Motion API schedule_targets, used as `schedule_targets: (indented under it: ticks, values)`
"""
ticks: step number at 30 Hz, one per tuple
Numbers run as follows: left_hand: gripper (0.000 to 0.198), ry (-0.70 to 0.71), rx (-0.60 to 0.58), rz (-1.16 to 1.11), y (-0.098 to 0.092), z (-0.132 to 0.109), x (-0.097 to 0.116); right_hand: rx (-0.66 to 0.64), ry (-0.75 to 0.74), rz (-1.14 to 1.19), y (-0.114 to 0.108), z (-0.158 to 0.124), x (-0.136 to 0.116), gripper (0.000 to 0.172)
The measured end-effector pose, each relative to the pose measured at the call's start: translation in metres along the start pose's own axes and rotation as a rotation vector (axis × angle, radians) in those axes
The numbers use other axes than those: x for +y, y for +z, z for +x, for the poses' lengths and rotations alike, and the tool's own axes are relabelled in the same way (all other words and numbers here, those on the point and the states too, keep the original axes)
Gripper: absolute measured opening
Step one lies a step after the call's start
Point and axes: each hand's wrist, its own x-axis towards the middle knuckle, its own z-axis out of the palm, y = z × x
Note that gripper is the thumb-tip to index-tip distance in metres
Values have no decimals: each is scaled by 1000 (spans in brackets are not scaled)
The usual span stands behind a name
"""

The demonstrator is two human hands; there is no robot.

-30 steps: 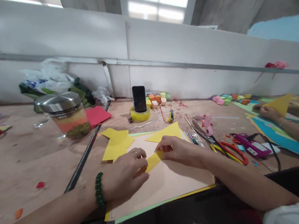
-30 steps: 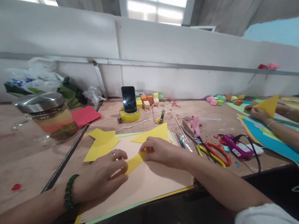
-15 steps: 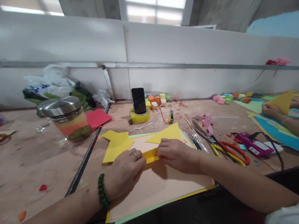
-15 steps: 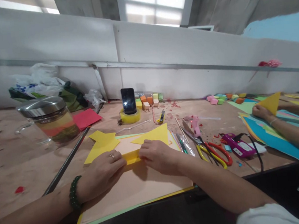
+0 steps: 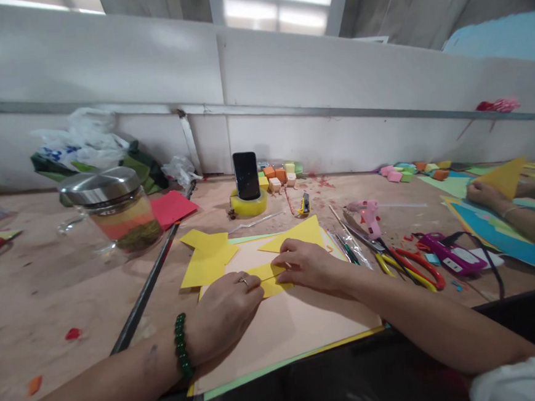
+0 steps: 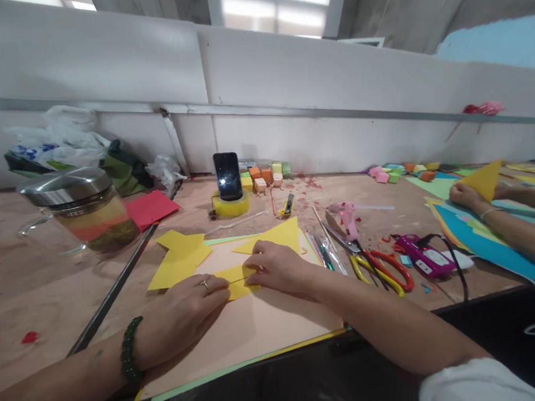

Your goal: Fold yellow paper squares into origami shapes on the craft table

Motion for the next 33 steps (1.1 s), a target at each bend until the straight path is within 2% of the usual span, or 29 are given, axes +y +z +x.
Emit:
schedule_targets:
  ticks: [5, 15, 18, 21, 23, 26, 27, 30, 33]
  values:
    - [16, 23, 40, 102, -2, 0, 4, 53, -94, -18, 3, 2, 6, 18]
    - [11, -5, -42, 111, -3, 1, 4, 114, -126, -66, 10, 8, 13, 16]
    - [12, 58, -36, 152, -2, 1, 5, 117, -122, -59, 11, 7, 13, 23]
    - [15, 142, 22, 190, -1, 1, 7, 133, -121, -76, 11, 6, 12, 17]
    - [17, 175, 59, 195, -1, 0, 8, 143, -161, -65, 9, 5, 11, 21]
    - [19, 194, 93, 187, -2, 0, 9, 130, -275, -36, 4, 4, 9, 42]
    - [20, 197, 98, 183, -2, 0, 9, 126, -304, -45, 3, 3, 8, 44]
    - [24, 207, 105, 170, 0, 0, 9, 132, -343, -127, 0, 3, 5, 32]
    - [26, 232, 111, 185, 2, 0, 8, 82, -361, -179, 0, 3, 4, 20]
